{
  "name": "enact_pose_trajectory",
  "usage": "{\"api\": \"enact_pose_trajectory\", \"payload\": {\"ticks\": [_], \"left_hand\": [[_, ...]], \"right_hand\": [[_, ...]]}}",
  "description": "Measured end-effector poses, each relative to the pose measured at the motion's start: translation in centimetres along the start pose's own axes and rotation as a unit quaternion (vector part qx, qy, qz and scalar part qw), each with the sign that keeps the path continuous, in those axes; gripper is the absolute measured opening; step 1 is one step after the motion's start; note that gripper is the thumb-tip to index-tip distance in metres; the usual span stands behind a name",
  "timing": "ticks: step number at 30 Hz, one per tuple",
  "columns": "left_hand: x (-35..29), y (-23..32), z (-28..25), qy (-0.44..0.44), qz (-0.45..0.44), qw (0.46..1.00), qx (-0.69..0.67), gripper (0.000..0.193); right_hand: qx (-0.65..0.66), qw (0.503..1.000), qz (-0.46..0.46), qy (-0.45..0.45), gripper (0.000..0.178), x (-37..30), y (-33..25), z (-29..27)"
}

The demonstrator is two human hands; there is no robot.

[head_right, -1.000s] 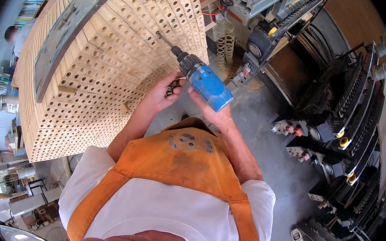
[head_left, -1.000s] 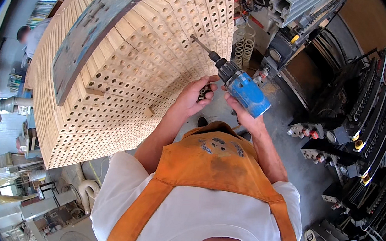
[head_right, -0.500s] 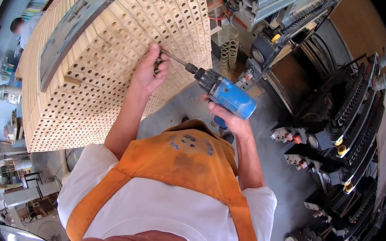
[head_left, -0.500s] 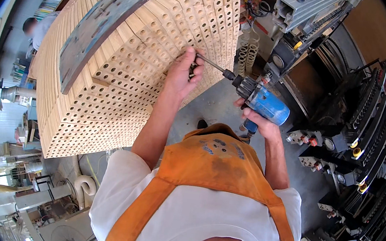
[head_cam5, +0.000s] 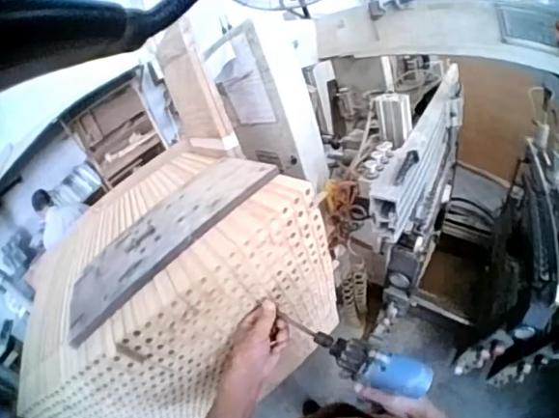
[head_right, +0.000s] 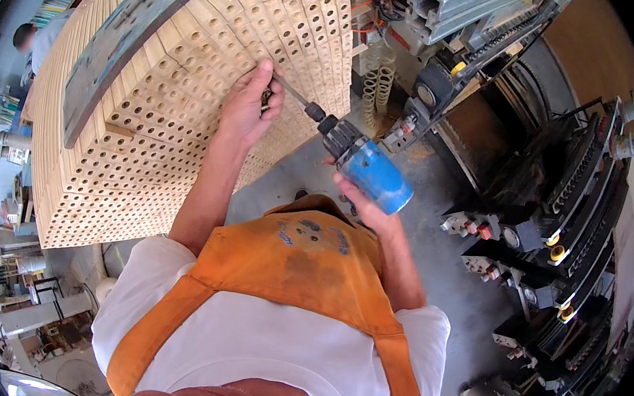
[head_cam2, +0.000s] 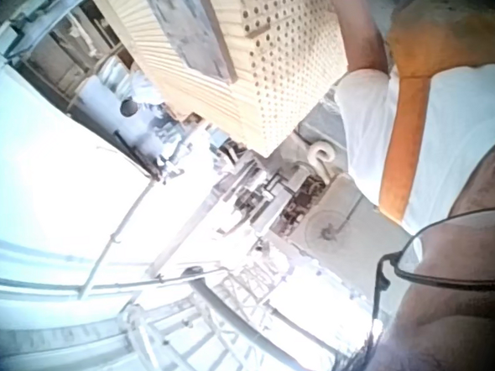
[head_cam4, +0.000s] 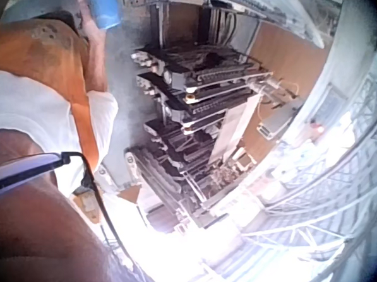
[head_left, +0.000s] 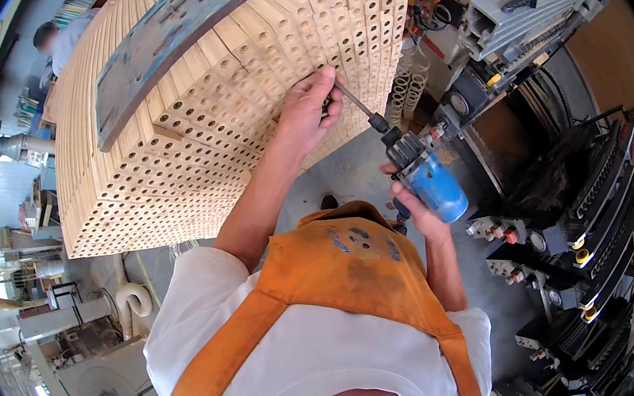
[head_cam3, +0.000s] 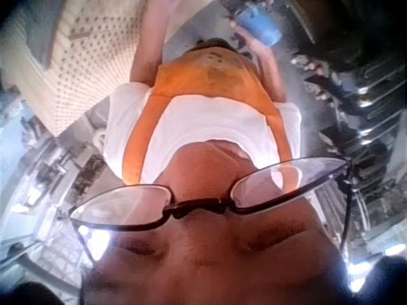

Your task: The person uses a blue pneumatic drill to create holes in a large, curved wooden panel. They hold the panel steady with their left hand while operating the drill with their right hand, systematically moving to different pre-marked spots on the wood.

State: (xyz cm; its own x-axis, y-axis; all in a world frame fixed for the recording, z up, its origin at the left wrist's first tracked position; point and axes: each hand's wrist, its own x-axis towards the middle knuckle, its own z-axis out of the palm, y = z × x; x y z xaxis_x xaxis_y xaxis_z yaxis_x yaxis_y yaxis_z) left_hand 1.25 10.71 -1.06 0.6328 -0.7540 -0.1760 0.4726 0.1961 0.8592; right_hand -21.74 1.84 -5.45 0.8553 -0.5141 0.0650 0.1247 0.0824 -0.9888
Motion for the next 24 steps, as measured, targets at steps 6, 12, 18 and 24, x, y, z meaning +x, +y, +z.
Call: {"api": "enact_pose_trajectory", "payload": {"ticks": [6,12,18,24], "left_hand": [[-0.5,0.4,-0.8,-0.045,-0.015,0.999,-0.009,0.029],[-0.2,0.3,0.6,0.025,0.002,0.999,0.034,0.033],[0.0,0.0,0.7,0.013,0.014,0.997,-0.071,0.043],[-0.8,-1.3,-0.8,-0.003,-0.092,0.991,-0.093,0.031]], "right_hand": [[0.106,0.993,0.026,-0.035,0.031,-0.5,1.1,-0.2],[-0.067,0.996,-0.058,0.010,0.037,-0.1,1.5,1.3],[0.018,0.998,0.049,0.024,0.035,1.9,0.4,3.8],[-0.073,0.996,0.023,0.044,0.030,2.0,0.5,3.7]]}}
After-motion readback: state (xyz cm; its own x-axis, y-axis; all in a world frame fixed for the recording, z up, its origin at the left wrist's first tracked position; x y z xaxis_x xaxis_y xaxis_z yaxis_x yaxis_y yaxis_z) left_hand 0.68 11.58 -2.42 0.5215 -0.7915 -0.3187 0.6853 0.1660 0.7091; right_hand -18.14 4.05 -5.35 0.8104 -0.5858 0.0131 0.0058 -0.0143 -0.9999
